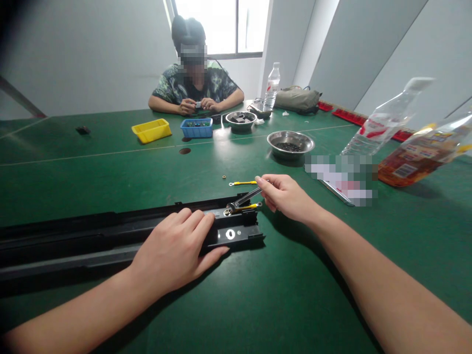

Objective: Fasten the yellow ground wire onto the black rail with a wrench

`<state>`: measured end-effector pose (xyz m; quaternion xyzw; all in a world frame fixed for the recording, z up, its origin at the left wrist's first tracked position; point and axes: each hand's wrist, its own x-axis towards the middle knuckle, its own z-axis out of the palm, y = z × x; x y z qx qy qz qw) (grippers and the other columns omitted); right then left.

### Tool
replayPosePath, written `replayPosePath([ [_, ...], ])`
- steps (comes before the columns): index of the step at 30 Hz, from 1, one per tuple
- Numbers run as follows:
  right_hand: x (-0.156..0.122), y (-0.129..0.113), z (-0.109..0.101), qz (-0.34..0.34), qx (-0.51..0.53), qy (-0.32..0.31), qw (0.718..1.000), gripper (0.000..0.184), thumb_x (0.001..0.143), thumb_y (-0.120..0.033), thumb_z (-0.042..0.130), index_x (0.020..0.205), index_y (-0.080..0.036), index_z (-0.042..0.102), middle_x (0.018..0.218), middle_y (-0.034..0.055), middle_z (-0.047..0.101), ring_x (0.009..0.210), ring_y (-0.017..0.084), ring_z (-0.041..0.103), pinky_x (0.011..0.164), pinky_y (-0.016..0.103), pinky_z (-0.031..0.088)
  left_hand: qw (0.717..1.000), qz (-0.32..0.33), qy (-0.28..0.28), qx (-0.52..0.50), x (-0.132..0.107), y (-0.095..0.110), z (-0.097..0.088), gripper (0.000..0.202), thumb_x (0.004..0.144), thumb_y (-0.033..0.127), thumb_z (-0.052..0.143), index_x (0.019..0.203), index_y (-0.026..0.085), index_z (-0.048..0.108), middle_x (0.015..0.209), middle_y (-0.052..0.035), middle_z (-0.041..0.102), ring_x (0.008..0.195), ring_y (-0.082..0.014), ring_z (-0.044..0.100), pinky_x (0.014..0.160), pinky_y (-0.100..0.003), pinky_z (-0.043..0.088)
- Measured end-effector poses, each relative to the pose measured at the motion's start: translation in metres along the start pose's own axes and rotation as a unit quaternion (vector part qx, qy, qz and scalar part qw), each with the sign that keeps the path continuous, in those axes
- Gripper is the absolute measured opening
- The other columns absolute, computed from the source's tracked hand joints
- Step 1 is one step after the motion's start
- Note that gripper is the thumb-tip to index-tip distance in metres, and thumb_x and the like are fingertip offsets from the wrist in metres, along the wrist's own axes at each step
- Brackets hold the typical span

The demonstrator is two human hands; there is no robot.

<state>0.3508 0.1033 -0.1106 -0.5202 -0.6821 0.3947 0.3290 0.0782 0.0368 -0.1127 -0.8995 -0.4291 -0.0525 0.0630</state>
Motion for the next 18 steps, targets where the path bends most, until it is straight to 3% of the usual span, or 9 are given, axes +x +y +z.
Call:
replayPosePath([
  [12, 0.0033, 0.0010, 0.0073, 0.035, 0.015, -0.005, 0.999, 0.055, 0.094, -0.069, 0.057, 0.068, -0.022, 0.046, 0.048, -0.0048, 0.048, 0.043, 0.010, 0.044, 0.048, 0.026, 0.033, 1.000, 0.002, 0.013, 0.001, -0.0005, 0.0002, -0.0007, 0.046, 0.099, 0.061, 0.043, 0.111, 0.019, 0.058, 0.098, -0.0107, 0.061, 0.090, -0.0302, 0.055, 0.079, -0.046, 0.047],
  [18, 0.0024, -0.0043, -0.0017, 0.090, -0.021, -0.053, 0.994, 0.054, 0.093, -0.066, 0.060, 0.065, -0.022, 0.044, 0.050, -0.0054, 0.045, 0.043, 0.011, 0.045, 0.046, 0.026, 0.030, 1.000, 0.002, 0.014, 0.002, 0.0003, 0.0004, 0.0005, 0.049, 0.099, 0.061, 0.043, 0.115, 0.018, 0.058, 0.099, -0.0110, 0.062, 0.090, -0.0298, 0.055, 0.079, -0.045, 0.047],
])
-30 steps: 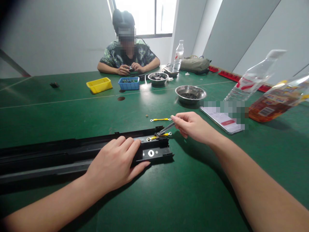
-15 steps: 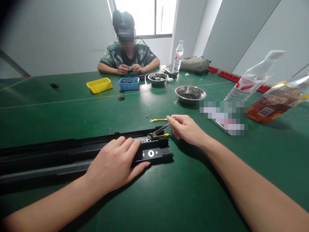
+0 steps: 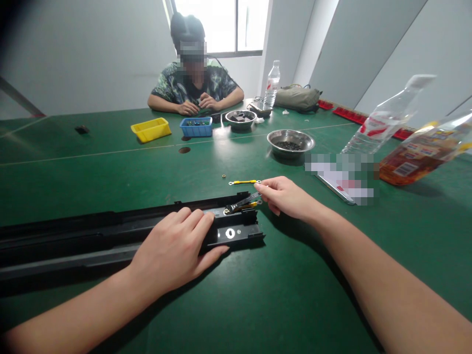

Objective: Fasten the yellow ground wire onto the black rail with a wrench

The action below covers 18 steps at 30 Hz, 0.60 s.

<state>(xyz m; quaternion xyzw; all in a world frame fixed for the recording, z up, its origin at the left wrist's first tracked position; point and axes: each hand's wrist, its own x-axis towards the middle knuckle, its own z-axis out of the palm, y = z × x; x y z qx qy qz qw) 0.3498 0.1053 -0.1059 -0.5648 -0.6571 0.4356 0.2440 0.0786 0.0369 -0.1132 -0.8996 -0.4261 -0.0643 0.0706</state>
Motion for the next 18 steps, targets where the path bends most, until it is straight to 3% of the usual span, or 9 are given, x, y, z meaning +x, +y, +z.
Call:
replayPosePath([
  [8, -0.011, -0.003, -0.016, 0.049, -0.081, -0.168, 0.981, 0.055, 0.091, -0.067, 0.060, 0.065, -0.019, 0.052, 0.055, -0.0027, 0.050, 0.047, 0.012, 0.047, 0.048, 0.027, 0.031, 1.000, 0.000, -0.005, -0.003, 0.000, 0.000, -0.001, 0.048, 0.099, 0.062, 0.042, 0.113, 0.019, 0.058, 0.098, -0.0105, 0.061, 0.089, -0.0298, 0.054, 0.080, -0.046, 0.048],
  [18, -0.016, -0.008, -0.021, 0.044, -0.097, -0.196, 0.975, 0.058, 0.091, -0.071, 0.057, 0.065, -0.019, 0.052, 0.056, -0.0017, 0.050, 0.049, 0.012, 0.046, 0.050, 0.027, 0.034, 1.000, 0.001, 0.002, -0.002, 0.000, 0.000, 0.000, 0.047, 0.099, 0.061, 0.044, 0.110, 0.018, 0.059, 0.096, -0.0108, 0.061, 0.089, -0.0294, 0.055, 0.079, -0.045, 0.047],
])
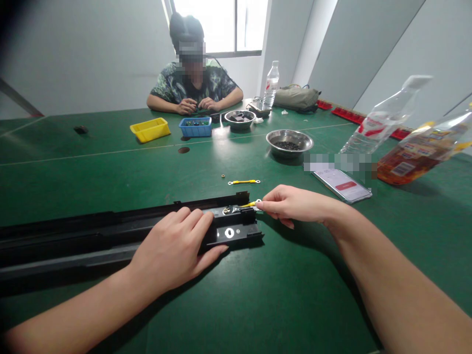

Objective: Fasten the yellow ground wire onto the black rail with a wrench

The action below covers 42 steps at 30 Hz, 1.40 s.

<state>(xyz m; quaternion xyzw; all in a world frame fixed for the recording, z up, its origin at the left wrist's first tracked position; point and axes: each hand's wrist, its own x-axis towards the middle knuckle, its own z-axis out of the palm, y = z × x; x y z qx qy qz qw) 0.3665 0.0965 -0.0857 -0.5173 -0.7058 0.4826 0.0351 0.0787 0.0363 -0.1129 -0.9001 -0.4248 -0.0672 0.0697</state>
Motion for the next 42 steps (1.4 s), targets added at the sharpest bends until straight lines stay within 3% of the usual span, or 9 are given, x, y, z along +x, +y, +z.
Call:
replayPosePath([
  [10, -0.002, -0.001, -0.002, 0.016, 0.013, 0.020, 1.000, 0.058, 0.089, -0.071, 0.060, 0.064, -0.020, 0.053, 0.054, -0.0011, 0.052, 0.047, 0.013, 0.049, 0.050, 0.028, 0.035, 1.000, -0.002, -0.011, 0.006, 0.000, 0.000, -0.001, 0.047, 0.099, 0.062, 0.041, 0.111, 0.019, 0.057, 0.097, -0.0098, 0.060, 0.090, -0.0299, 0.055, 0.080, -0.045, 0.047],
  [12, 0.000, 0.001, -0.001, 0.013, 0.013, 0.057, 0.998, 0.056, 0.088, -0.070, 0.062, 0.064, -0.020, 0.053, 0.053, -0.0016, 0.052, 0.046, 0.013, 0.049, 0.050, 0.028, 0.035, 1.000, -0.002, -0.012, 0.006, 0.000, 0.000, -0.001, 0.047, 0.099, 0.062, 0.042, 0.111, 0.019, 0.057, 0.098, -0.0097, 0.060, 0.091, -0.0299, 0.055, 0.080, -0.045, 0.047],
  [17, 0.009, 0.002, 0.002, -0.031, 0.038, 0.218, 0.975, 0.052, 0.091, -0.067, 0.061, 0.067, -0.022, 0.051, 0.050, -0.0024, 0.052, 0.046, 0.014, 0.050, 0.053, 0.029, 0.036, 1.000, -0.002, -0.017, 0.001, 0.000, 0.000, 0.000, 0.048, 0.100, 0.062, 0.040, 0.113, 0.019, 0.057, 0.099, -0.0100, 0.060, 0.091, -0.0302, 0.054, 0.080, -0.046, 0.047],
  [21, 0.016, 0.005, 0.008, -0.088, 0.081, 0.269, 0.956, 0.054, 0.097, -0.066, 0.054, 0.067, -0.022, 0.047, 0.051, -0.0031, 0.050, 0.046, 0.012, 0.047, 0.051, 0.028, 0.034, 1.000, -0.003, -0.017, 0.000, 0.000, 0.000, -0.001, 0.048, 0.100, 0.062, 0.040, 0.112, 0.019, 0.056, 0.099, -0.0099, 0.060, 0.091, -0.0301, 0.054, 0.081, -0.046, 0.047],
  [26, 0.024, 0.009, 0.016, -0.137, 0.096, 0.278, 0.946, 0.054, 0.099, -0.066, 0.053, 0.067, -0.022, 0.047, 0.049, -0.0039, 0.050, 0.044, 0.012, 0.046, 0.050, 0.028, 0.034, 1.000, -0.003, -0.017, 0.004, 0.000, 0.000, 0.000, 0.048, 0.100, 0.062, 0.039, 0.112, 0.019, 0.056, 0.099, -0.0097, 0.060, 0.091, -0.0305, 0.054, 0.081, -0.047, 0.047],
  [42, 0.033, 0.014, 0.023, -0.154, 0.141, 0.250, 0.946, 0.050, 0.100, -0.061, 0.056, 0.070, -0.022, 0.047, 0.050, -0.0065, 0.047, 0.043, 0.010, 0.045, 0.047, 0.027, 0.035, 1.000, -0.002, -0.016, 0.003, 0.000, -0.001, 0.001, 0.046, 0.100, 0.062, 0.041, 0.111, 0.019, 0.055, 0.098, -0.0097, 0.059, 0.091, -0.0304, 0.054, 0.081, -0.046, 0.046],
])
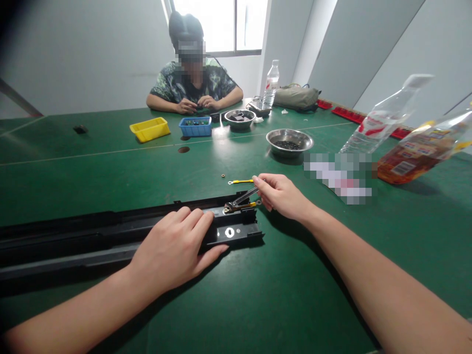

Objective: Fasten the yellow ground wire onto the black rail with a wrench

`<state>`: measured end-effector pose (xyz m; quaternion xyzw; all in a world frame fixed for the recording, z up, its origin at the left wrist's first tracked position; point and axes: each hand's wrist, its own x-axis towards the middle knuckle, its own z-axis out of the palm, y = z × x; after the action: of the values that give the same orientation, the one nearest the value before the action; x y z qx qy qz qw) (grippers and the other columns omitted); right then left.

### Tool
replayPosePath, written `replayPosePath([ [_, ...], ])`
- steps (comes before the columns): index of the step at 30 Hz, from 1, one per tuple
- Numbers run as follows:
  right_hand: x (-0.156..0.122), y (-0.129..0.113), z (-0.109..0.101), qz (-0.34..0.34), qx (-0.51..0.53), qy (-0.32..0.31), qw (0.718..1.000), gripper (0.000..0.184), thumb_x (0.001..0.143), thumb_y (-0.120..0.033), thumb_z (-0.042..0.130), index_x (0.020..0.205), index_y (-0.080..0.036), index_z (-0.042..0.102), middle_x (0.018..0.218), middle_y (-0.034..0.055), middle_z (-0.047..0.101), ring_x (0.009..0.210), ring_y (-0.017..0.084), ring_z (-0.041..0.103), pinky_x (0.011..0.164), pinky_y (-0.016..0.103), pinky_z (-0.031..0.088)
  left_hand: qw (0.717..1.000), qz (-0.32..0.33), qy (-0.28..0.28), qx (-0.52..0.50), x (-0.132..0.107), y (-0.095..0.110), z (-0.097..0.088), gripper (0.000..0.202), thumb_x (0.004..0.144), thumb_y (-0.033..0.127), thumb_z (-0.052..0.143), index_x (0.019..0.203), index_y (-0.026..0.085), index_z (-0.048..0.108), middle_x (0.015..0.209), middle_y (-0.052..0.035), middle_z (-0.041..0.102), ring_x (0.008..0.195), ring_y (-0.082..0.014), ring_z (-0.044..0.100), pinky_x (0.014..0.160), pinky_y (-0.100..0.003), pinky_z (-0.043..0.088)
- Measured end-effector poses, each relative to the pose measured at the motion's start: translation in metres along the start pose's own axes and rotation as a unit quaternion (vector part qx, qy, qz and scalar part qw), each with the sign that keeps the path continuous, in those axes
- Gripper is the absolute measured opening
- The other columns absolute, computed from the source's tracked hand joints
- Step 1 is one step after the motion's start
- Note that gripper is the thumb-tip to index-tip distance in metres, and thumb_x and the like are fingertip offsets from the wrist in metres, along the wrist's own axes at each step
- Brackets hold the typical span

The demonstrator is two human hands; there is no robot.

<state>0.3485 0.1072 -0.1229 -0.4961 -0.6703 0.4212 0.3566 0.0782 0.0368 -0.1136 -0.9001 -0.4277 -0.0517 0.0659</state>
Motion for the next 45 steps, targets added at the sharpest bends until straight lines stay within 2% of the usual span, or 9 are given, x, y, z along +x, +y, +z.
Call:
replayPosePath([
  [18, -0.001, -0.001, 0.002, -0.014, -0.010, -0.008, 1.000, 0.051, 0.101, -0.060, 0.054, 0.068, -0.022, 0.049, 0.049, -0.0055, 0.048, 0.044, 0.011, 0.046, 0.049, 0.028, 0.036, 1.000, 0.003, 0.006, 0.006, 0.001, 0.000, 0.001, 0.048, 0.100, 0.063, 0.040, 0.112, 0.019, 0.056, 0.098, -0.0096, 0.060, 0.091, -0.0302, 0.055, 0.080, -0.045, 0.047],
  [27, 0.000, -0.005, 0.001, 0.031, -0.050, 0.008, 0.998, 0.054, 0.097, -0.065, 0.056, 0.066, -0.022, 0.049, 0.048, -0.0049, 0.049, 0.043, 0.011, 0.047, 0.049, 0.027, 0.036, 1.000, 0.003, 0.010, 0.006, 0.001, 0.000, 0.000, 0.047, 0.099, 0.062, 0.042, 0.111, 0.019, 0.057, 0.097, -0.0098, 0.061, 0.091, -0.0297, 0.055, 0.081, -0.045, 0.047],
  [29, -0.001, -0.009, -0.003, 0.065, -0.068, -0.013, 0.996, 0.054, 0.095, -0.066, 0.058, 0.066, -0.021, 0.050, 0.047, -0.0048, 0.048, 0.043, 0.012, 0.047, 0.048, 0.027, 0.034, 1.000, 0.004, 0.013, 0.006, 0.000, 0.000, 0.000, 0.047, 0.099, 0.062, 0.043, 0.113, 0.019, 0.057, 0.098, -0.0101, 0.061, 0.091, -0.0293, 0.055, 0.081, -0.044, 0.047],
  [33, -0.004, -0.018, -0.013, 0.129, -0.118, -0.099, 0.980, 0.052, 0.090, -0.066, 0.064, 0.066, -0.020, 0.053, 0.048, -0.0036, 0.049, 0.043, 0.011, 0.044, 0.047, 0.027, 0.030, 1.000, 0.003, 0.012, 0.003, -0.001, 0.000, -0.001, 0.047, 0.099, 0.061, 0.043, 0.113, 0.018, 0.058, 0.099, -0.0106, 0.062, 0.091, -0.0295, 0.055, 0.081, -0.045, 0.047],
  [38, -0.009, -0.022, -0.023, 0.156, -0.125, -0.210, 0.957, 0.054, 0.087, -0.067, 0.065, 0.064, -0.020, 0.053, 0.055, -0.0033, 0.047, 0.045, 0.011, 0.045, 0.044, 0.026, 0.031, 1.000, 0.003, 0.010, 0.004, 0.001, 0.000, -0.001, 0.047, 0.100, 0.061, 0.041, 0.111, 0.018, 0.058, 0.098, -0.0107, 0.061, 0.090, -0.0294, 0.055, 0.080, -0.045, 0.047],
  [45, -0.011, -0.023, -0.026, 0.159, -0.120, -0.233, 0.952, 0.050, 0.089, -0.063, 0.066, 0.067, -0.020, 0.053, 0.056, -0.0040, 0.045, 0.046, 0.011, 0.041, 0.044, 0.026, 0.030, 1.000, 0.000, -0.002, 0.003, 0.000, 0.000, -0.001, 0.047, 0.100, 0.061, 0.040, 0.112, 0.019, 0.056, 0.099, -0.0099, 0.060, 0.091, -0.0300, 0.054, 0.080, -0.046, 0.047],
])
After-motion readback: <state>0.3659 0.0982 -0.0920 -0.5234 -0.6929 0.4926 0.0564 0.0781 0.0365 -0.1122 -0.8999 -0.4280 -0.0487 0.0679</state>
